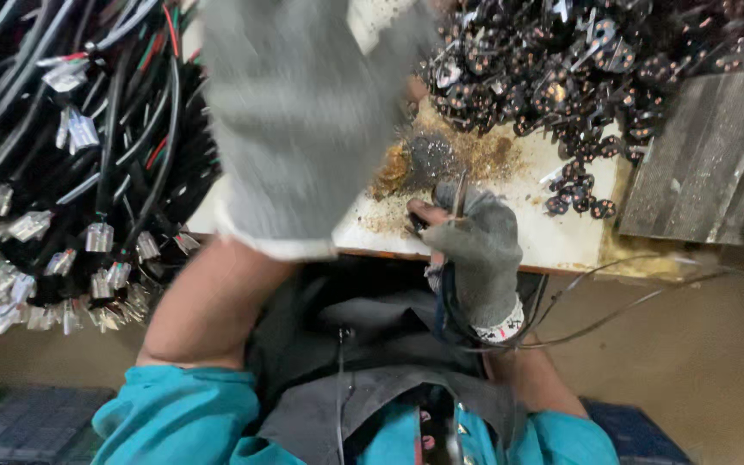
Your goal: The person solders wire ends onto small black connector components at a workbench. They dip stripped wire ends into a flux container, position a wire against a connector terminal, and apply a soldering iron to solder the joint, setting finished pieces aside and repeating with new wires and connectors.
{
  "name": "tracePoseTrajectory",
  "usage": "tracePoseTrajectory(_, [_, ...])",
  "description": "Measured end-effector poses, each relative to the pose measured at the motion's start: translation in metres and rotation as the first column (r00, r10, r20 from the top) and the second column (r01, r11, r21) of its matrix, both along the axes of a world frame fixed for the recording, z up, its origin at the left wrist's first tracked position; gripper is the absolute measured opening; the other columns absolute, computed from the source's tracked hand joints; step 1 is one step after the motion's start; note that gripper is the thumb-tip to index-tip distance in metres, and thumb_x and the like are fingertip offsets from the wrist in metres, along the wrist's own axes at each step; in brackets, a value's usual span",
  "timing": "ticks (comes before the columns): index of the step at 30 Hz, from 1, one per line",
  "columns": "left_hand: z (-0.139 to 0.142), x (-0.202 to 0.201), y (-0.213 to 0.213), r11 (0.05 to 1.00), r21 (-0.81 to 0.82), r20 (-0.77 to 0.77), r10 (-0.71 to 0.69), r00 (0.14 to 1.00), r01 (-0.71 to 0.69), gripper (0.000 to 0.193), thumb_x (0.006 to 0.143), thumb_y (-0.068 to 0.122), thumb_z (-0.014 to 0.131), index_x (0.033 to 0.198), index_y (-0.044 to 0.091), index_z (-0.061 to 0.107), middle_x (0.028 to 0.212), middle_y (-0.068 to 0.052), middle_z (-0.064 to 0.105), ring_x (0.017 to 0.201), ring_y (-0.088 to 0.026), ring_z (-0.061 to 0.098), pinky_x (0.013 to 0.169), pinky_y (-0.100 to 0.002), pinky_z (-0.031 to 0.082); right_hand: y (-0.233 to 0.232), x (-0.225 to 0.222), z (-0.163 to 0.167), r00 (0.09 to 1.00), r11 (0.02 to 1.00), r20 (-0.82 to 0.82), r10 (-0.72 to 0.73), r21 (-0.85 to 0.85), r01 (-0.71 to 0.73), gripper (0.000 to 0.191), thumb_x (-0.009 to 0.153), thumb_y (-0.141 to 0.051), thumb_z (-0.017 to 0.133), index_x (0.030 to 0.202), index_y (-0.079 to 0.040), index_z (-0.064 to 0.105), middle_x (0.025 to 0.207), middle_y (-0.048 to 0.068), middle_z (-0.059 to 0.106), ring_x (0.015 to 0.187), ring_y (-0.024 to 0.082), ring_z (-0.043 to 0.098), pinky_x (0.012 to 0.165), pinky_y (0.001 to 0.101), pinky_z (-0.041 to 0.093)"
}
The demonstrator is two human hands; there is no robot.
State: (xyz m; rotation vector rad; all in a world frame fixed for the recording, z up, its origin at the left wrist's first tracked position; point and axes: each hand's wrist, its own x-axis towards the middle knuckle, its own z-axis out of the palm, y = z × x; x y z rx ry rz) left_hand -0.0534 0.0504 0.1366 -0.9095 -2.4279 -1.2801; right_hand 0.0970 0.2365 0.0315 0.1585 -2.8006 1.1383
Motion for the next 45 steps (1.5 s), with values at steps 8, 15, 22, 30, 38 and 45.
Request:
tracePoseTrajectory(8, [-0.058, 0.05, -0.069, 0.867, -0.404, -0.031, 0.306, 0.951, -0.292, 0.021, 0.09, 0.023, 0.078, 0.108, 0.014, 0.069, 0.098, -0.004, 0.068, 0.088, -0.026, 0.066, 0.075, -0.04, 0.052, 0.0, -0.02, -0.009, 0.947, 0.908, 0.296, -0.125, -0.351, 0.229, 0.019, 0.09, -0.015, 0.071, 0.109, -0.016, 0.068, 0.112, 0.006, 0.07, 0.097, 0.021, 0.077, 0.077, 0.0344, 0.06])
tracePoseTrajectory(15, [-0.074, 0.047, -0.144, 0.505, -0.737, -0.217, 0.451, 0.866, -0.448, 0.027, 0.077, 0.025, 0.087, 0.098, 0.013, 0.074, 0.088, -0.007, 0.066, 0.082, -0.03, 0.064, 0.067, -0.043, 0.05, -0.016, -0.02, -0.019, 0.98, 0.982, -0.181, 0.084, 0.184, -0.05, 0.024, 0.085, -0.018, 0.088, 0.101, -0.015, 0.07, 0.103, 0.005, 0.078, 0.104, 0.034, 0.071, 0.088, 0.0473, 0.052])
tracePoseTrajectory(22, [-0.038, 0.069, -0.141, 0.85, -0.337, 0.267, 0.498, 0.825, -0.405, 0.009, 0.087, 0.014, 0.066, 0.094, 0.008, 0.065, 0.085, -0.01, 0.063, 0.069, -0.027, 0.064, 0.061, -0.036, 0.049, -0.015, 0.0, -0.007, 0.965, 0.923, 0.23, -0.128, -0.328, 0.201, 0.027, 0.089, -0.019, 0.079, 0.114, -0.011, 0.074, 0.111, 0.004, 0.075, 0.091, 0.02, 0.075, 0.077, 0.0321, 0.058])
tracePoseTrajectory(30, [-0.118, 0.106, -0.084, 0.914, -0.067, 0.73, -0.229, 0.643, 0.401, 0.022, 0.081, 0.024, 0.066, 0.095, 0.007, 0.07, 0.084, -0.016, 0.066, 0.082, -0.04, 0.066, 0.071, -0.047, 0.051, 0.004, 0.043, -0.024, 0.935, 0.746, 0.324, -0.144, -0.585, 0.318, 0.008, 0.099, -0.01, 0.073, 0.103, -0.003, 0.072, 0.103, 0.008, 0.078, 0.094, 0.015, 0.074, 0.085, 0.0271, 0.058])
tracePoseTrajectory(38, [-0.129, 0.102, -0.101, 0.889, -0.082, 0.784, -0.222, 0.58, 0.451, 0.025, 0.082, 0.023, 0.067, 0.1, 0.006, 0.069, 0.088, -0.017, 0.07, 0.086, -0.04, 0.069, 0.074, -0.046, 0.054, -0.001, 0.018, -0.001, 0.951, 0.577, 0.307, -0.03, -0.771, 0.267, 0.032, 0.091, -0.023, 0.077, 0.109, -0.008, 0.055, 0.104, 0.007, 0.073, 0.095, 0.012, 0.07, 0.087, 0.0297, 0.058])
tracePoseTrajectory(45, [-0.096, 0.077, -0.075, 0.854, 0.006, 0.711, -0.37, 0.598, 0.521, 0.042, 0.076, 0.024, 0.072, 0.112, 0.005, 0.064, 0.098, -0.02, 0.07, 0.092, -0.044, 0.067, 0.076, -0.048, 0.053, -0.004, 0.015, -0.003, 0.968, 0.711, 0.244, 0.058, -0.691, 0.131, 0.015, 0.096, -0.011, 0.075, 0.104, -0.009, 0.062, 0.097, 0.008, 0.075, 0.083, 0.012, 0.068, 0.076, 0.0292, 0.056])
